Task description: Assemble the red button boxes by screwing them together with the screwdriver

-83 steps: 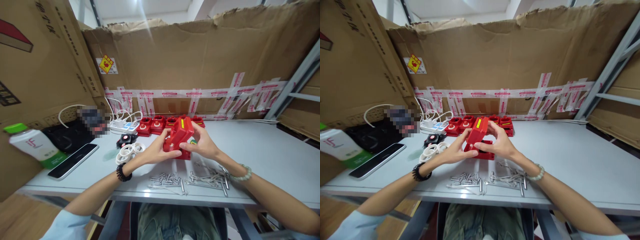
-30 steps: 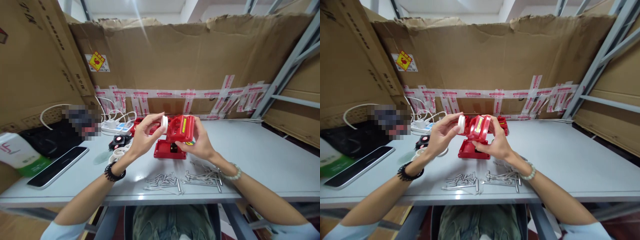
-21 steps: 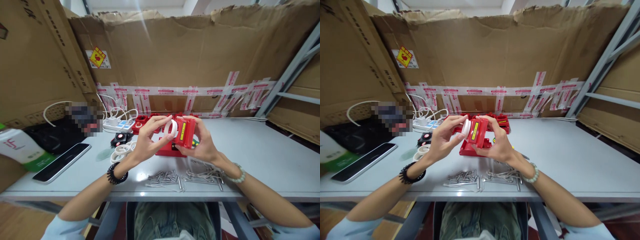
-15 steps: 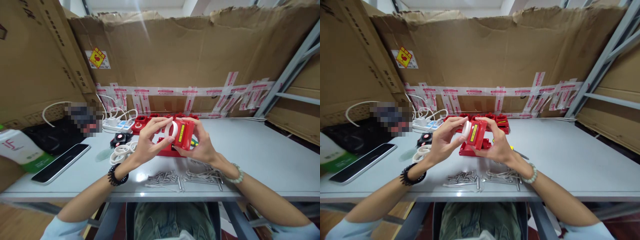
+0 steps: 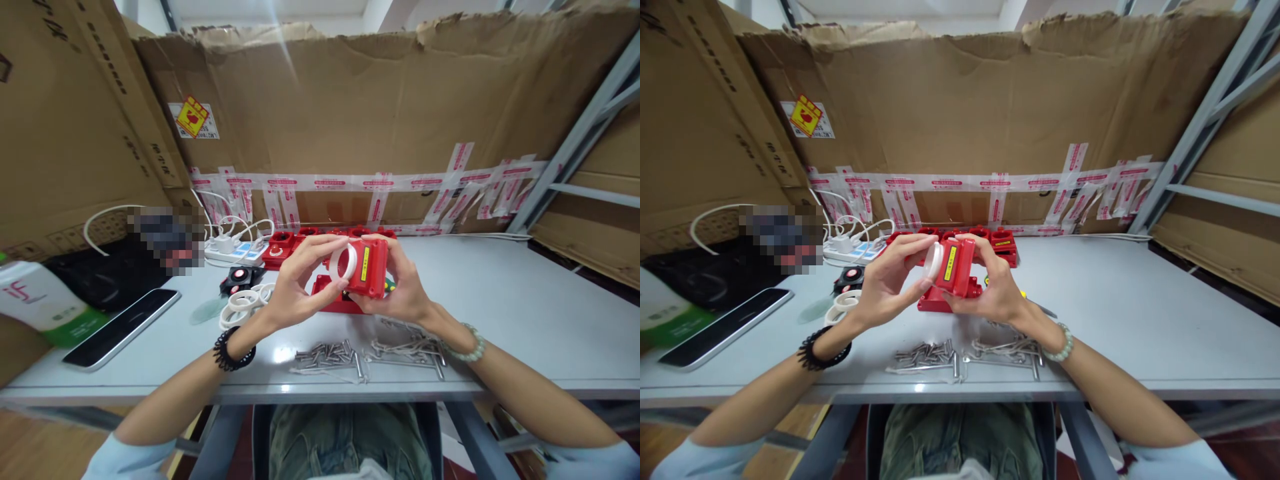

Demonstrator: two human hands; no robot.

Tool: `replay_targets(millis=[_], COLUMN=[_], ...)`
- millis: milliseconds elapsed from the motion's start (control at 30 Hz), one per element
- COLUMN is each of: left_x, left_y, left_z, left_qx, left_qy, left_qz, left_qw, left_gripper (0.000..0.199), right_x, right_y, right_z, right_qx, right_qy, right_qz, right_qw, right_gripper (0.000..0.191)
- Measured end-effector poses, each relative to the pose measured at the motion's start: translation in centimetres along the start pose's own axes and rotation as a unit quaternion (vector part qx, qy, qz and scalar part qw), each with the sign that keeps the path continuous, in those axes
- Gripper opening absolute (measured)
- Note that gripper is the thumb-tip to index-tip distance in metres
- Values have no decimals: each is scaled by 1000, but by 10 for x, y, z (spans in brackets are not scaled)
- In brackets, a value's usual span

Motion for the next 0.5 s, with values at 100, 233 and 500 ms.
replay_targets(millis=[100,233,500], left_x=[2,2,2], left_y=[-3,3,11], left_z=[-2,-3,0], left_qx=[-31,-28,59], left_qy=[11,20,63], left_qz=[-1,32,71], left_qw=[999,999,994], left_gripper=[55,61,48], right_x=[0,0,-1], right_y=[-1,1,-2], right_z=[0,-1,1], right_qx=[-2,-13,-22], right_qy=[3,6,3], right_qz=[-4,1,-1], right_qw=[1000,1000,1000], right_gripper=[78,79,80])
Point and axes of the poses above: each hand's wrist, its own x-axis towards the middle knuckle, its own z-axis out of the back of the hand, y = z × x, the point moved 10 cm from there along x, towards the middle knuckle, and after that the axes turned 6 degrees about x, right-handed, at the moved point
